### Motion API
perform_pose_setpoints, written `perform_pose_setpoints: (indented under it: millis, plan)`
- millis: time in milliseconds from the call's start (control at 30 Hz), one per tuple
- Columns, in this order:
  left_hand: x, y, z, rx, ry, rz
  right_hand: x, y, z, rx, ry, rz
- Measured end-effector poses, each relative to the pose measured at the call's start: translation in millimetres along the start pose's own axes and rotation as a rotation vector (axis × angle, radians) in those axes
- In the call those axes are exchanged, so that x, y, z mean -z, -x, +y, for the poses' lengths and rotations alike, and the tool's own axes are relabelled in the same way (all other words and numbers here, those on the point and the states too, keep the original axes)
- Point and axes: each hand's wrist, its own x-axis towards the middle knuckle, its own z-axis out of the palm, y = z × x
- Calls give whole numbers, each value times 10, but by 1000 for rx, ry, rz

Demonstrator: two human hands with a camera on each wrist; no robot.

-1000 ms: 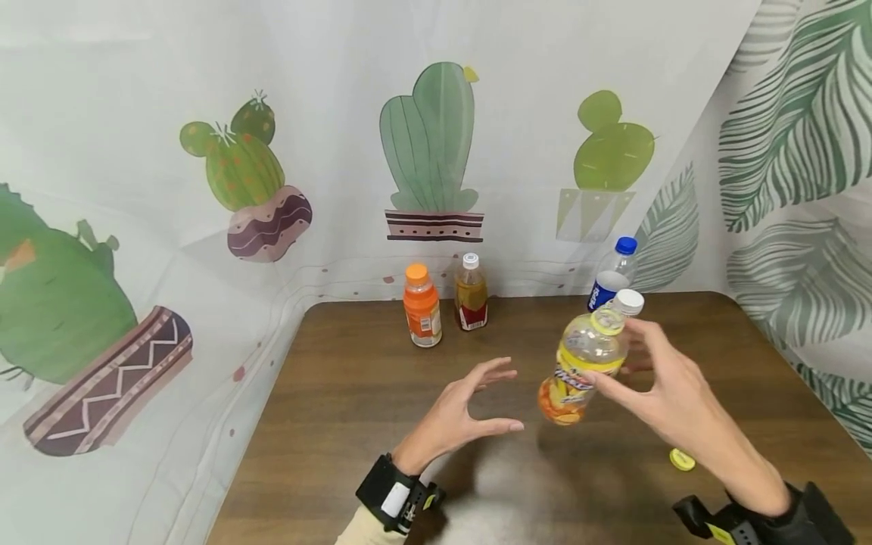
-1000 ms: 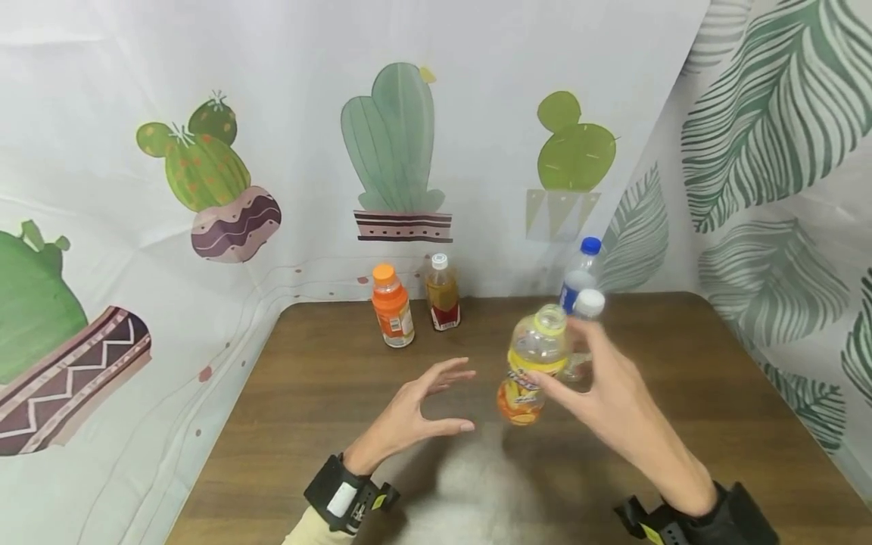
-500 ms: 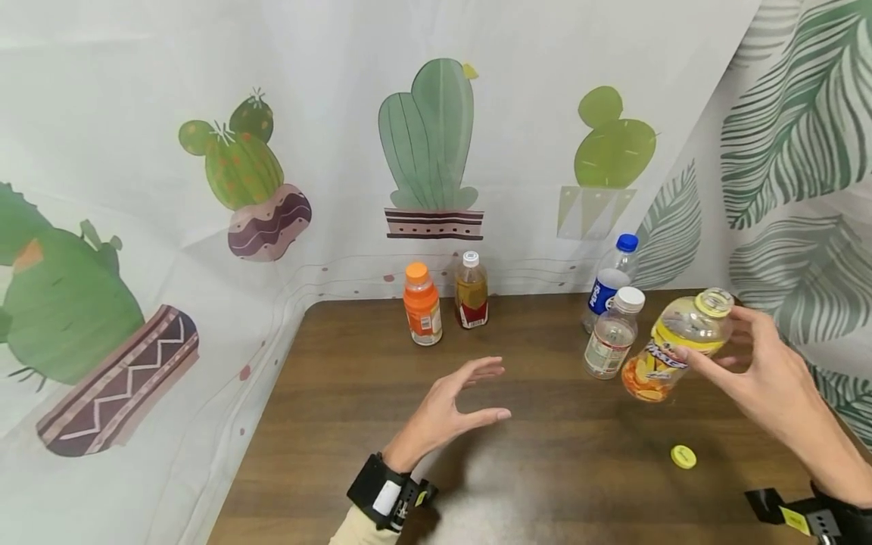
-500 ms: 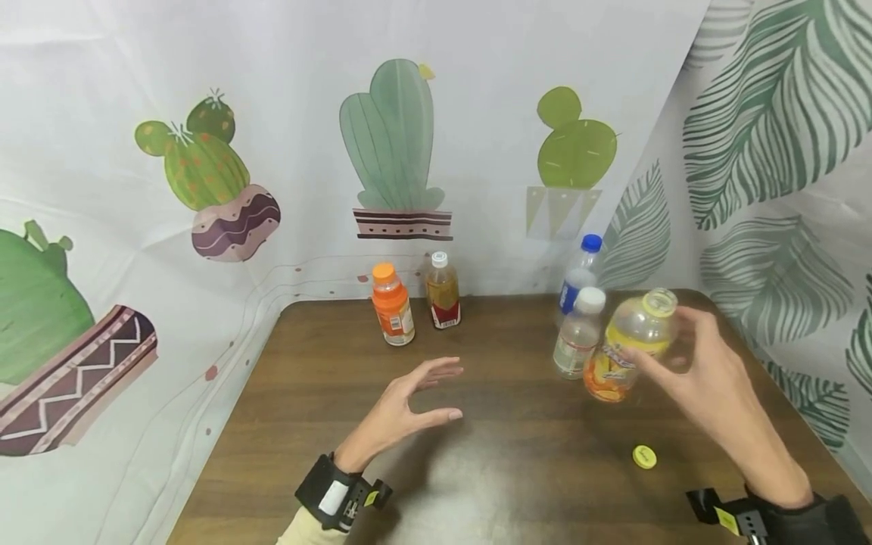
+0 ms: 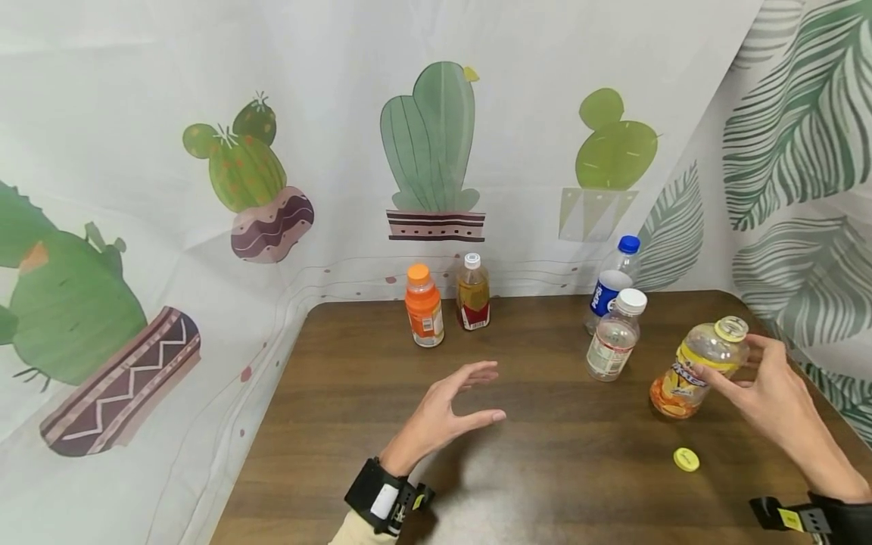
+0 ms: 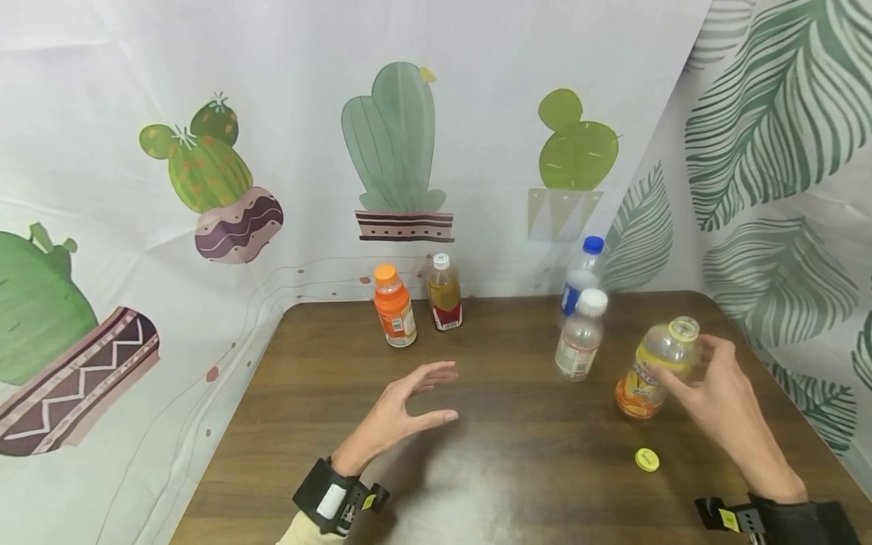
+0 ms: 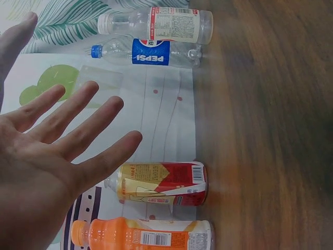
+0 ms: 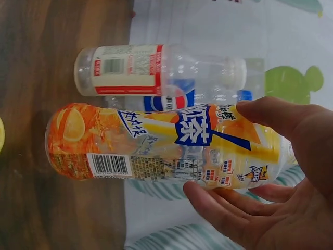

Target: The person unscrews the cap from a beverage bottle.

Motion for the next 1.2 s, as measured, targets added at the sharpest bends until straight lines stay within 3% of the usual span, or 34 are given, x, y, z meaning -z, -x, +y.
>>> perform_pose_setpoints:
  millis: [333,800,967,1200]
  plan:
    - [-11,11,-27,11,3,2,-120,31,149,-17,3,-11]
    - [-37,29,-56,62,41,-14,-126,68,182,46,0,21]
    - [-22,30,-34,49,49,5,41,101,22,38,49,138]
    - [0,29,-17,39,31,13,428,51,-525,9,71,286]
